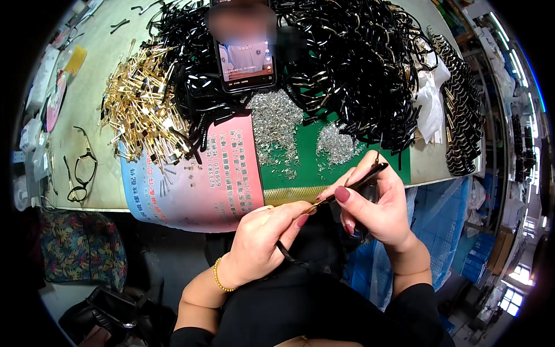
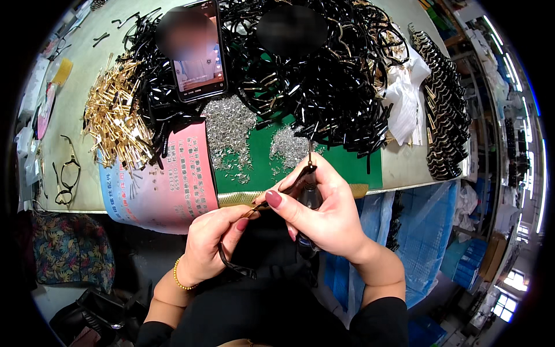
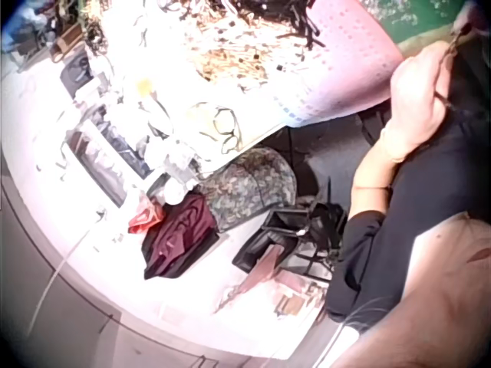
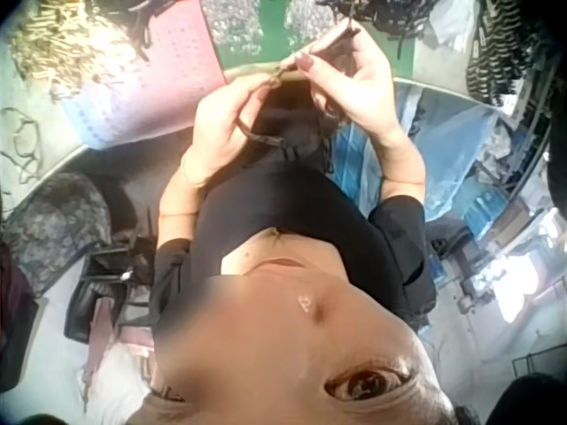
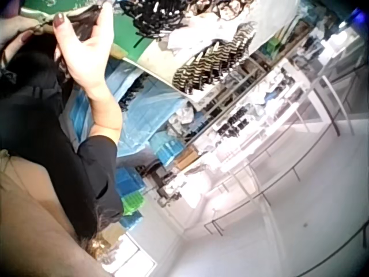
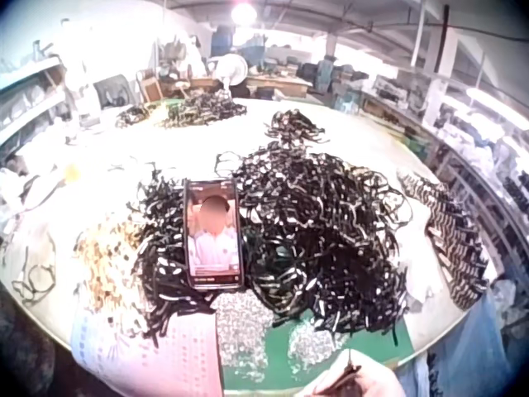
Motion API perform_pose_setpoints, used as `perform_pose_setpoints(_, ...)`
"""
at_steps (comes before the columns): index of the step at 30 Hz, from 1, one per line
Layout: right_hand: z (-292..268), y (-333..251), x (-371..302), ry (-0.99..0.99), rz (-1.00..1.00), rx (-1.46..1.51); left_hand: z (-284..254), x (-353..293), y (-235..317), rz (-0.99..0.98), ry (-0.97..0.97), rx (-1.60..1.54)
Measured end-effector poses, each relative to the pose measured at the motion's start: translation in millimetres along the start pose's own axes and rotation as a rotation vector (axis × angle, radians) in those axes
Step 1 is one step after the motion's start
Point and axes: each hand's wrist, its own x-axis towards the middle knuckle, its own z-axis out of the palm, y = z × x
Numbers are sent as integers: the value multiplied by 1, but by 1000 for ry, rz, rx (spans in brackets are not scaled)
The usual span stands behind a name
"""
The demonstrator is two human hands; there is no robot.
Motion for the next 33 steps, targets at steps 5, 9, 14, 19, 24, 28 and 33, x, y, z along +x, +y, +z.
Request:
perform_pose_setpoints(5,-4,0,0,-16,42,47,0,0,1,33,-47,23)
perform_pose_setpoints(9,0,-3,-1,-25,59,22,-2,-2,1,31,-64,18)
perform_pose_setpoints(14,5,-4,-1,0,59,57,-3,-6,-1,39,-42,-24)
perform_pose_setpoints(19,11,-2,-4,-21,15,-40,-2,-7,-3,73,-16,-19)
perform_pose_setpoints(24,6,4,-8,-62,13,-273,-2,-9,-2,38,-85,66)
perform_pose_setpoints(28,-21,-13,-4,-111,31,-1053,-15,-13,-3,-187,-94,79)
perform_pose_setpoints(33,-35,-5,-6,-209,-161,-1502,-9,1,8,-439,12,-189)
